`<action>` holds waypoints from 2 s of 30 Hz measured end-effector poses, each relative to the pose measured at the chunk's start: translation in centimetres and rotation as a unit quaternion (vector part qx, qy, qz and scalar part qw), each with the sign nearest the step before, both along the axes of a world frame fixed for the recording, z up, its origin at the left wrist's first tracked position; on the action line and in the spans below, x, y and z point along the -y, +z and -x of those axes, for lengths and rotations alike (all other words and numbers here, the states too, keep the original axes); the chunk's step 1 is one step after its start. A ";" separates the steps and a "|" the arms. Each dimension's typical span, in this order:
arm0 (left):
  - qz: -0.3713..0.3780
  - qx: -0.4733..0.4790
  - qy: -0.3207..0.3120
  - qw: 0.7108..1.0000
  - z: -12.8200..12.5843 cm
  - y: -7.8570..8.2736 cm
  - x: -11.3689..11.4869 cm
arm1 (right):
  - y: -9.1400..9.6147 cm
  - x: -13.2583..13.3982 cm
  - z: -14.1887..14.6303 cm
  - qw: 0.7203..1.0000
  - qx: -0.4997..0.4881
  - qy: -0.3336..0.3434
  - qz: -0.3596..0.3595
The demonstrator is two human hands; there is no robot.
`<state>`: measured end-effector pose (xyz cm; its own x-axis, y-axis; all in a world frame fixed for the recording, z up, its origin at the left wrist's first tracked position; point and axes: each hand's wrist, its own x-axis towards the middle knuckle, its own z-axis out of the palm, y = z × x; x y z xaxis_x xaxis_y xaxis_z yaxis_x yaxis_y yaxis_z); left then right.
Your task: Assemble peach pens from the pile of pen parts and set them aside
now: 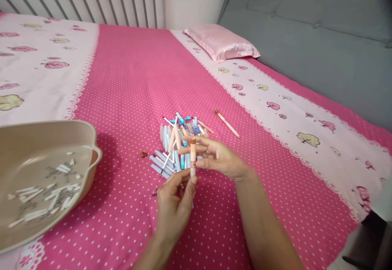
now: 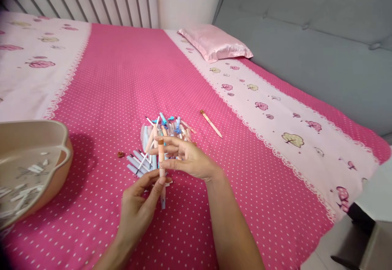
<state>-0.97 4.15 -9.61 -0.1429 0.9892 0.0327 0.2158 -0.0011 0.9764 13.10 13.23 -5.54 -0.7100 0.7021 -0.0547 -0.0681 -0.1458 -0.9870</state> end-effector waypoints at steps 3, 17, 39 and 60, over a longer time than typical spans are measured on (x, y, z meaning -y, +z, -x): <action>-0.008 -0.017 -0.008 1.000 0.0 0.3 0.0 | -0.1 0.0 -0.4 0.999 -0.035 0.041 0.009; -0.007 0.011 -0.028 1.000 0.0 0.0 0.2 | -0.5 -0.1 0.3 0.998 0.010 -0.054 -0.012; 0.011 0.089 -0.066 0.994 0.0 0.2 0.0 | -0.6 0.0 0.4 0.999 -0.024 -0.022 -0.034; 0.049 0.128 -0.050 0.989 0.1 1.0 -0.3 | -0.6 0.2 0.5 0.998 0.003 -0.042 0.042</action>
<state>-1.10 4.40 -8.66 -0.0354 0.9954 -0.0895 -0.0350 0.0883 0.9955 12.58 13.00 -6.14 -0.6485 0.7518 -0.1192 -0.0779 -0.2213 -0.9721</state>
